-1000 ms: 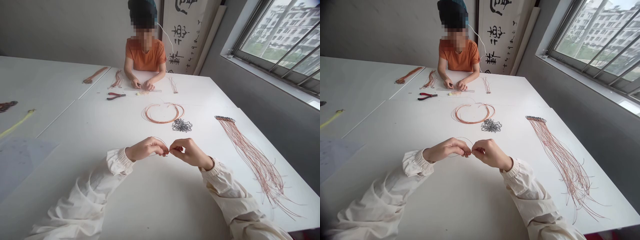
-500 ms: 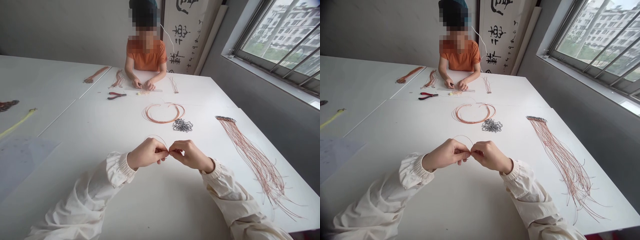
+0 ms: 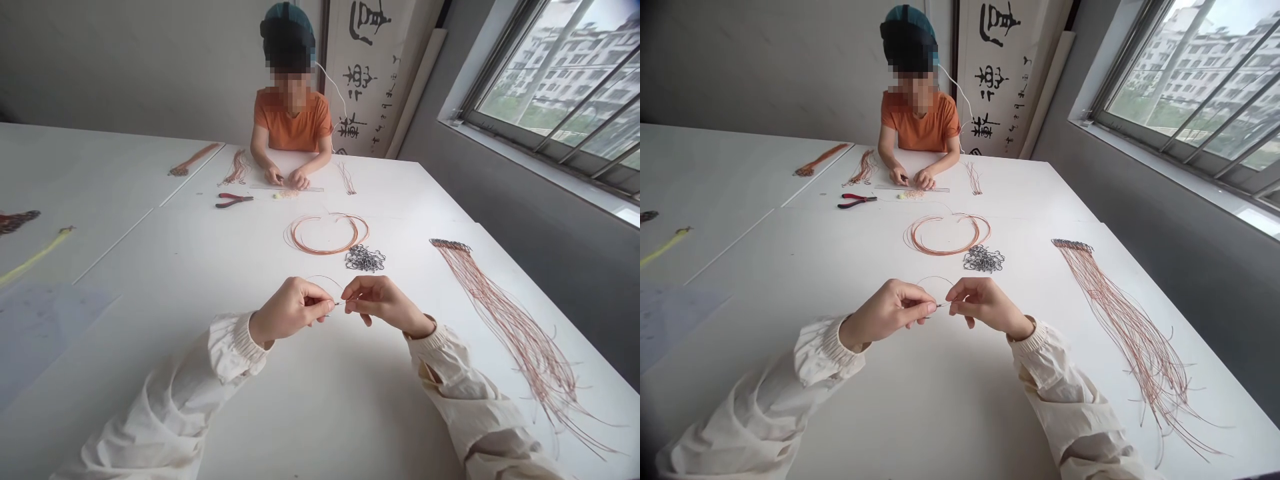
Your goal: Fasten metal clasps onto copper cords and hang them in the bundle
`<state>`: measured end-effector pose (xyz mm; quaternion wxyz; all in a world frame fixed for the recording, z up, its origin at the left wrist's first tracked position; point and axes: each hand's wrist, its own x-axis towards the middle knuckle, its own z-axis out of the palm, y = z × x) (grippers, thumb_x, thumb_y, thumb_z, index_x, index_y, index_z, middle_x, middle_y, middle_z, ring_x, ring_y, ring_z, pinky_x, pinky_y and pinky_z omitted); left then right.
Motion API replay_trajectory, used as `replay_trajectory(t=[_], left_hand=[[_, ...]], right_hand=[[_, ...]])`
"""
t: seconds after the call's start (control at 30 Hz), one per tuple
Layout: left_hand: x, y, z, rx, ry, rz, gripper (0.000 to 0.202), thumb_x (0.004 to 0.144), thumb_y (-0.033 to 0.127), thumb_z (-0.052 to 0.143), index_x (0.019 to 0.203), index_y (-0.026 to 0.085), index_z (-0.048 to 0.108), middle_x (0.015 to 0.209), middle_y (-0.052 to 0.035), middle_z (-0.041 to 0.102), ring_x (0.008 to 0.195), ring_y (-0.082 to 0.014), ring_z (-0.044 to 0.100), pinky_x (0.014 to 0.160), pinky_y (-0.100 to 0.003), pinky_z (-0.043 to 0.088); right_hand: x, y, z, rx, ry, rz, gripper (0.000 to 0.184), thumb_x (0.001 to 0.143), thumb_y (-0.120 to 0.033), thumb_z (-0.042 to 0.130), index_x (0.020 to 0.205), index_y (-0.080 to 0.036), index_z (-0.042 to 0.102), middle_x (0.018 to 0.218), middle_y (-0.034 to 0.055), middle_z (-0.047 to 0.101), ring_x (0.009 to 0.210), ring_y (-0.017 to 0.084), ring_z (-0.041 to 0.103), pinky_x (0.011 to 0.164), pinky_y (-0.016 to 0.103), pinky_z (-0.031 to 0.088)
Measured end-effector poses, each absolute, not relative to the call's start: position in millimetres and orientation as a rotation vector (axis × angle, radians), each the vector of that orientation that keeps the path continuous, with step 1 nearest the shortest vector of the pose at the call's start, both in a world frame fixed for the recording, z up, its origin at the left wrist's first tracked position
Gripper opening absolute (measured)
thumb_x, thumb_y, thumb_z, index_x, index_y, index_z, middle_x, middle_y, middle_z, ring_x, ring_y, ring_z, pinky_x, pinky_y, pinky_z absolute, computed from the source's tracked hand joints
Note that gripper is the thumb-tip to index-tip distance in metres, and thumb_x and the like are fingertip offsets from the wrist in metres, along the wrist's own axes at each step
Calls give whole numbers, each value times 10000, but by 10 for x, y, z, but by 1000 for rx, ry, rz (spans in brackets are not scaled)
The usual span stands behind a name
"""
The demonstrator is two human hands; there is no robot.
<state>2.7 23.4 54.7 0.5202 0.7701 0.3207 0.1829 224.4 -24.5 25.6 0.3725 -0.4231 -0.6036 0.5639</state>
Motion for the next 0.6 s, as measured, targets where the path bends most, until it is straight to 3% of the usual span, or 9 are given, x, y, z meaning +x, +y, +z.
replay_trajectory(t=[0.17,0.37,0.6], left_hand=[[26,306,516,1788,817,581,251,846,291,603,693,119,702,581,-22,584,550,-107,520,448,-173,420],[43,310,450,1890,920,680,254,863,284,579,703,126,700,606,-11,581,539,-97,487,456,-181,404],[84,257,422,2042,842,656,279,880,218,534,633,137,636,613,-3,566,535,-94,471,499,-211,381]], right_hand=[[2135,-197,134,-1107,-1365,1393,294,804,-434,694,859,-154,621,691,18,618,511,94,523,491,237,449],[1971,-310,134,-1275,-1548,854,186,858,-357,622,817,-181,665,612,5,559,548,119,471,540,264,421],[1982,-392,307,-1244,-1737,689,137,873,-287,576,845,-199,677,670,19,609,563,127,480,573,272,425]])
